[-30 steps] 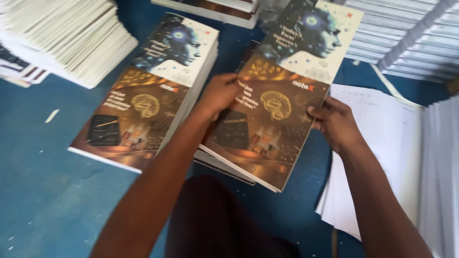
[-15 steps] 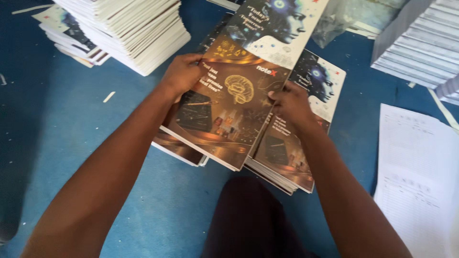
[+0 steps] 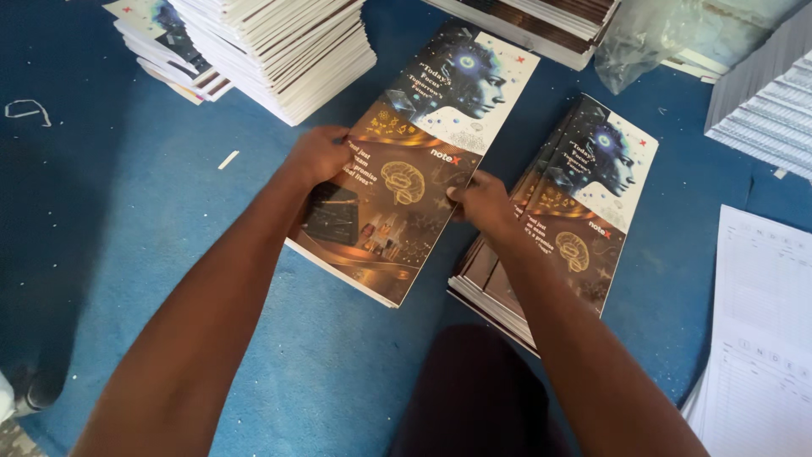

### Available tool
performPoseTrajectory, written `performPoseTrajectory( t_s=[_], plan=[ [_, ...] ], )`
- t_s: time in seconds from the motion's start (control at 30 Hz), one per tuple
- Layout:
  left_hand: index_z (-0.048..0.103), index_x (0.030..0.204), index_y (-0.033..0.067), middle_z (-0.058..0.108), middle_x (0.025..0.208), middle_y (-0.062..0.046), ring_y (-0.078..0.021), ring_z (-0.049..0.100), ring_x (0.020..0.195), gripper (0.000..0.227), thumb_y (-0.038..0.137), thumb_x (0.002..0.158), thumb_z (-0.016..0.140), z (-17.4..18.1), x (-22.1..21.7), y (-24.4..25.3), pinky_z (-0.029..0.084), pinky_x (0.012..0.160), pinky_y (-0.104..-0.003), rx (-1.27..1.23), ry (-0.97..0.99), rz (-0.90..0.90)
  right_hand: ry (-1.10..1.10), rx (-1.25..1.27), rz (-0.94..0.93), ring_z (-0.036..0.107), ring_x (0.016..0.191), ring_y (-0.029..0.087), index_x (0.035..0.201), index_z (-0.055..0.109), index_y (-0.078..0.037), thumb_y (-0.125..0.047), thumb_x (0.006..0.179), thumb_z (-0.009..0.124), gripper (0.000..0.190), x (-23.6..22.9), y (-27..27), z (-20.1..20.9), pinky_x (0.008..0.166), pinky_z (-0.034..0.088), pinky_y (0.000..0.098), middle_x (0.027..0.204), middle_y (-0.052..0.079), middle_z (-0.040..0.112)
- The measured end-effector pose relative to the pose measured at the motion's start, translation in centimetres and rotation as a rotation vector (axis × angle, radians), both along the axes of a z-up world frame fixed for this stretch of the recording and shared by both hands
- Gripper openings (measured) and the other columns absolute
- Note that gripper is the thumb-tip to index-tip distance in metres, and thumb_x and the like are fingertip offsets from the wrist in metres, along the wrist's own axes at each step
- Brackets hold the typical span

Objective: The person inserts index pages into notebook covers and stacks the completed notebooks. They repeatedly pick up a cover, place an index page inside, close the cover, and add the finished notebook to a growing stack.

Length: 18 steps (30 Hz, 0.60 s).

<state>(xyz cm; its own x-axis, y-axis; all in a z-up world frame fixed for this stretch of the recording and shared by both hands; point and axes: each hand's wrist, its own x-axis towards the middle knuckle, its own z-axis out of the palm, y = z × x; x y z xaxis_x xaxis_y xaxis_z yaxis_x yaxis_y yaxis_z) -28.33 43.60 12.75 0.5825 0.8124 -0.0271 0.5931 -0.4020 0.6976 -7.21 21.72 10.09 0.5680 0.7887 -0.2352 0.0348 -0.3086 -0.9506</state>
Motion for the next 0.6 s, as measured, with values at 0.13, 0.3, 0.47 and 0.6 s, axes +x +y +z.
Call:
performPoseTrajectory(
  t_s=[0.13,0.3,0.47,0.6],
  plan=[
    [0.07,0.125,0.0079,0.071,0.114,-0.022,-0.038,0.068,0.107,0.048,0.023,0.079,0.067,-0.8,1.0,1.1,0.052,0.093,-0.044,0.018,0.103,-0.033,-0.068,0.066,0.029,0.069,0.066,0.017,0.107,0.068,0.0,-0.007,0.092,0.066,0.016,0.2,0.2,-0.9,0.06,0.057,0.0314,0.083,0.009,0.073],
    [0.074,0.118,0.0003,0.069,0.119,-0.027,-0.0426,0.067,0.112,0.04,0.024,0.086,0.064,-0.8,2.5,2.2,0.052,0.098,-0.047,-0.024,0.334,0.006,-0.214,-0.083,0.071,0.066,0.064,0.02,0.107,0.071,0.002,-0.013,0.092,0.067,0.022,0.0,0.0,0.3,0.058,0.052,0.0346,0.082,0.012,0.073],
    [0.074,0.114,-0.0002,0.067,0.121,-0.027,-0.0428,0.063,0.116,0.041,0.03,0.088,0.065,-1.3,2.8,2.5,0.045,0.104,-0.049,0.063,0.423,0.009,-0.178,-0.12,0.038,0.071,0.078,0.015,0.118,0.068,-0.007,-0.023,0.088,0.065,0.035,-0.9,0.3,0.7,0.065,0.059,0.0313,0.094,0.008,0.074],
    [0.074,0.113,-0.0025,0.069,0.117,-0.031,-0.0455,0.067,0.111,0.039,0.026,0.087,0.066,-1.6,2.3,2.3,0.053,0.097,-0.048,0.024,0.387,0.012,-0.336,-0.203,0.033,0.072,0.084,0.027,0.125,0.062,-0.002,-0.028,0.092,0.063,0.042,-0.7,0.8,-1.1,0.078,0.055,0.0385,0.101,0.016,0.074]
  ],
)
